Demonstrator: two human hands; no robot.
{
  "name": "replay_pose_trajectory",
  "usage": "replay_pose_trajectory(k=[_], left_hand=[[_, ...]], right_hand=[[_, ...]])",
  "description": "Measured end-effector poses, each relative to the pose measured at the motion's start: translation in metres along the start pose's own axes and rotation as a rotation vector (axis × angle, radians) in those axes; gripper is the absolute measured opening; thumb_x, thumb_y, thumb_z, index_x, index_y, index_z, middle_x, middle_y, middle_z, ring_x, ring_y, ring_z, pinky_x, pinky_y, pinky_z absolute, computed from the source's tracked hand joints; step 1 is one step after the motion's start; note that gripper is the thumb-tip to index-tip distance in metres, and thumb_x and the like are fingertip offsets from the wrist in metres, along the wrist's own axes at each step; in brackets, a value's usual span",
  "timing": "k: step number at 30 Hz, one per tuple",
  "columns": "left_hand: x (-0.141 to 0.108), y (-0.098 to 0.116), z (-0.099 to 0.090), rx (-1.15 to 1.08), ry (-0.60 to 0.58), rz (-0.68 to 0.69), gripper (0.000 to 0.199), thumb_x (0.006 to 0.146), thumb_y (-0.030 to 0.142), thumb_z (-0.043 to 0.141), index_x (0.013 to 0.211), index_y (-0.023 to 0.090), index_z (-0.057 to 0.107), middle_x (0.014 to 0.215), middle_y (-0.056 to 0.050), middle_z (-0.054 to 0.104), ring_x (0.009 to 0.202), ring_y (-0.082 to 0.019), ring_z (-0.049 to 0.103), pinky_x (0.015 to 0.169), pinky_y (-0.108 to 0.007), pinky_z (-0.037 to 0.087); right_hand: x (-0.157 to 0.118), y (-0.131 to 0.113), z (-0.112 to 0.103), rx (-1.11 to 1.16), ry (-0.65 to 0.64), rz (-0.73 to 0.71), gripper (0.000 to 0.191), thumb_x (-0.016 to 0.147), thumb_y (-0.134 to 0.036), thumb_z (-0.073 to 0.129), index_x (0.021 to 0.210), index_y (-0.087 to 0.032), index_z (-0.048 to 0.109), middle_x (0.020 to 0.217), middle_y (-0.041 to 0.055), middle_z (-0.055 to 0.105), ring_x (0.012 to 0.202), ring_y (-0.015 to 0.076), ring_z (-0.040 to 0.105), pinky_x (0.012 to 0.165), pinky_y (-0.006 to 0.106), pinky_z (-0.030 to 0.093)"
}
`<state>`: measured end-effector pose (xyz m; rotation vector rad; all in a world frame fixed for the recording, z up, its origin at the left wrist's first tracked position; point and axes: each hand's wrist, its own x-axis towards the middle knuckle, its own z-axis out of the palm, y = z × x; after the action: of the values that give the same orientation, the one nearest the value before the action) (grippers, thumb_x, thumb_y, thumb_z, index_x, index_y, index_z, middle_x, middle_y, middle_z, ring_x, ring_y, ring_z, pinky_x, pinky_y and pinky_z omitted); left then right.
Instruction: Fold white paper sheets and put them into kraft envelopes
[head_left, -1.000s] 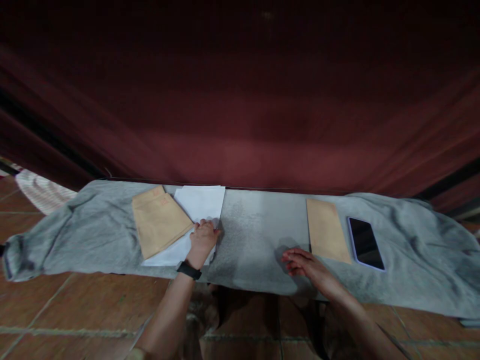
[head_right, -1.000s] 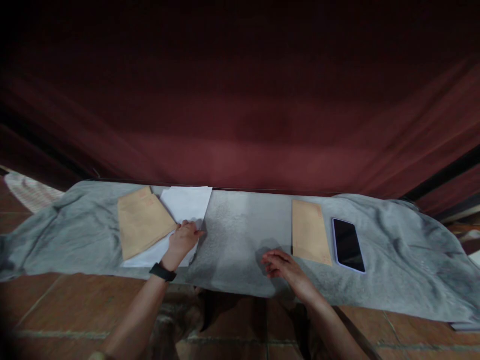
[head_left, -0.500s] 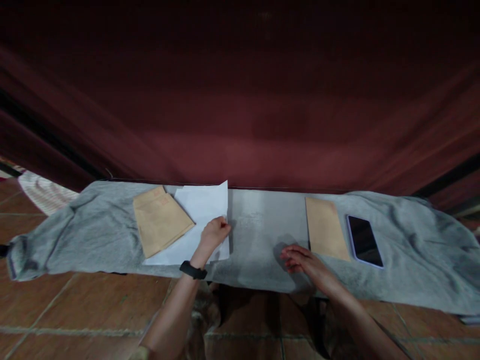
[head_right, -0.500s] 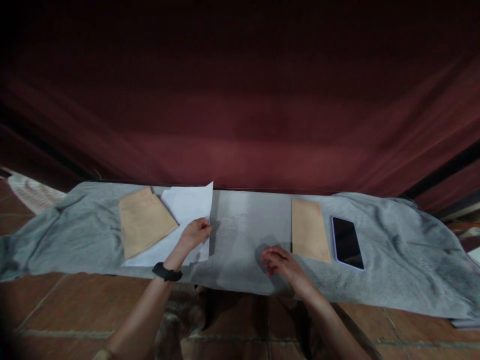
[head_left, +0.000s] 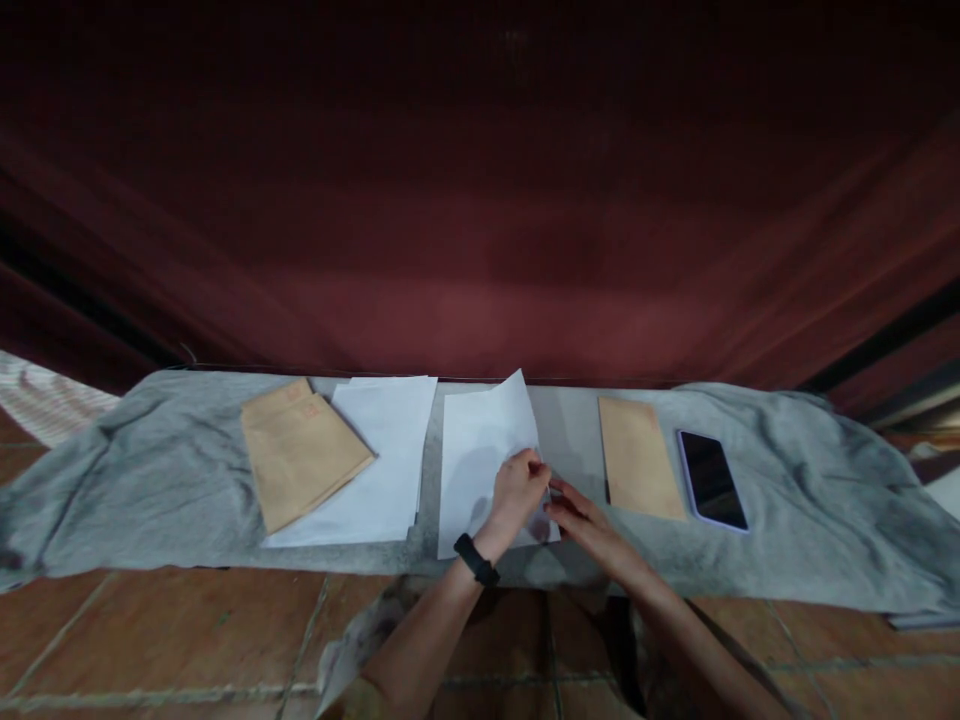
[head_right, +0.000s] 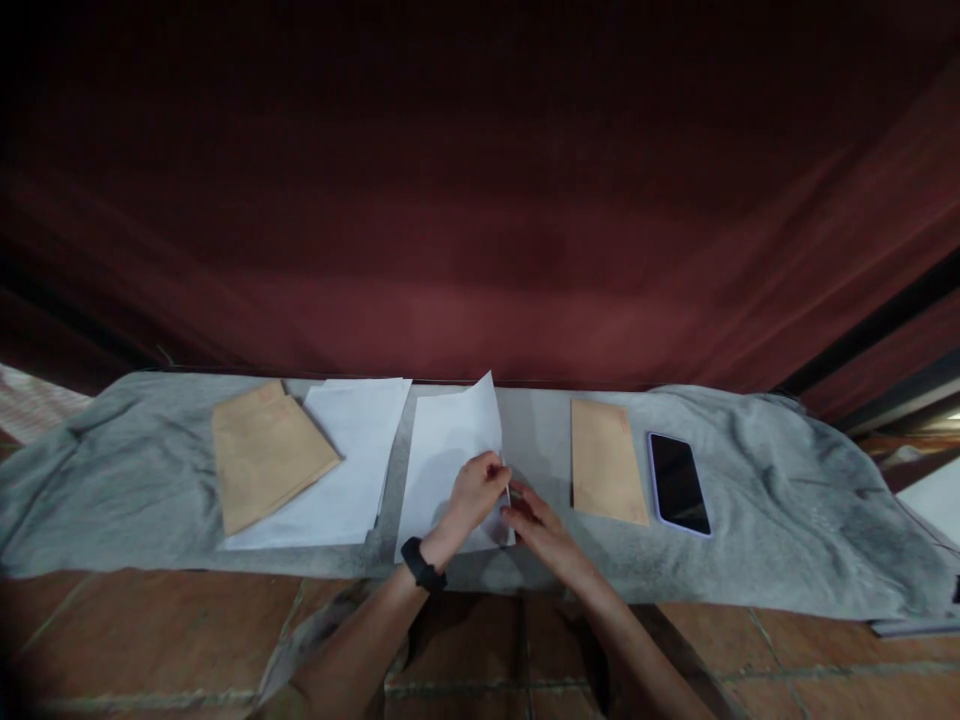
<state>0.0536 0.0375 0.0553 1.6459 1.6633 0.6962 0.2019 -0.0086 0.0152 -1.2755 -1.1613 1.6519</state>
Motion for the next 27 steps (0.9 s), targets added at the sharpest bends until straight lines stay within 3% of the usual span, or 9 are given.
replay_pose_trajectory(k=[4,7,9,12,18,22,27], left_hand=[[-0.005,-0.001,0.014,-0.007,-0.049,0.115,0.019,0.093,0.028,0.055,0.078,0.021,0.063,0.072,0.0,0.066,0.068,-0.014,0.06,0.066,-0.026,0.043],[-0.013,-0.005,0.019,0.08,-0.016,0.245,0.015,0.095,0.026,0.054,0.089,0.02,0.066,0.089,-0.004,0.071,0.087,-0.018,0.065,0.082,-0.031,0.05],[-0.021,-0.012,0.02,0.164,0.031,0.333,0.017,0.096,0.025,0.054,0.106,0.019,0.067,0.112,-0.009,0.071,0.109,-0.022,0.063,0.098,-0.037,0.05],[-0.032,-0.026,0.023,0.27,0.053,0.406,0.037,0.098,0.031,0.053,0.133,0.019,0.057,0.141,-0.014,0.059,0.133,-0.027,0.053,0.111,-0.047,0.045],[-0.045,-0.047,0.024,0.5,0.007,0.35,0.057,0.101,0.046,0.045,0.15,0.017,0.043,0.161,-0.018,0.039,0.15,-0.033,0.034,0.119,-0.058,0.034],[-0.046,-0.055,0.023,0.62,0.014,0.344,0.063,0.099,0.047,0.049,0.153,0.015,0.039,0.163,-0.019,0.035,0.152,-0.034,0.03,0.122,-0.058,0.03],[-0.046,-0.063,0.024,0.688,0.083,0.429,0.065,0.098,0.049,0.052,0.153,0.016,0.041,0.163,-0.017,0.037,0.152,-0.033,0.031,0.123,-0.056,0.03]], right_hand=[[0.006,0.005,-0.003,-0.133,0.12,-0.154,0.036,0.069,-0.027,0.07,0.104,-0.032,0.073,0.092,-0.0001,0.074,0.104,0.0289,0.064,0.105,0.044,0.046],[0.008,0.01,-0.005,-0.136,0.153,-0.187,0.032,0.071,-0.029,0.063,0.101,-0.03,0.072,0.108,0.001,0.075,0.115,0.0281,0.061,0.114,0.045,0.038],[0.008,0.014,-0.005,-0.111,0.179,-0.172,0.033,0.073,-0.034,0.061,0.104,-0.026,0.07,0.111,0.0032,0.075,0.112,0.0273,0.063,0.112,0.046,0.041],[0.006,0.021,-0.002,-0.099,0.237,-0.164,0.033,0.074,-0.039,0.059,0.1,-0.022,0.069,0.105,0.0058,0.076,0.101,0.0259,0.067,0.103,0.044,0.049],[0.003,0.024,-0.002,-0.217,0.24,-0.152,0.031,0.08,-0.032,0.053,0.105,-0.022,0.069,0.099,0.0052,0.077,0.095,0.0244,0.07,0.09,0.038,0.055],[-0.001,0.019,-0.006,-0.485,0.316,-0.159,0.039,0.083,-0.021,0.048,0.117,-0.018,0.067,0.1,0.0064,0.077,0.091,0.0229,0.071,0.084,0.035,0.056],[-0.017,0.002,-0.013,-1.11,0.383,-0.092,0.043,0.097,-0.026,0.049,0.138,-0.014,0.057,0.091,0.0116,0.078,0.082,0.0266,0.075,0.075,0.035,0.055]])
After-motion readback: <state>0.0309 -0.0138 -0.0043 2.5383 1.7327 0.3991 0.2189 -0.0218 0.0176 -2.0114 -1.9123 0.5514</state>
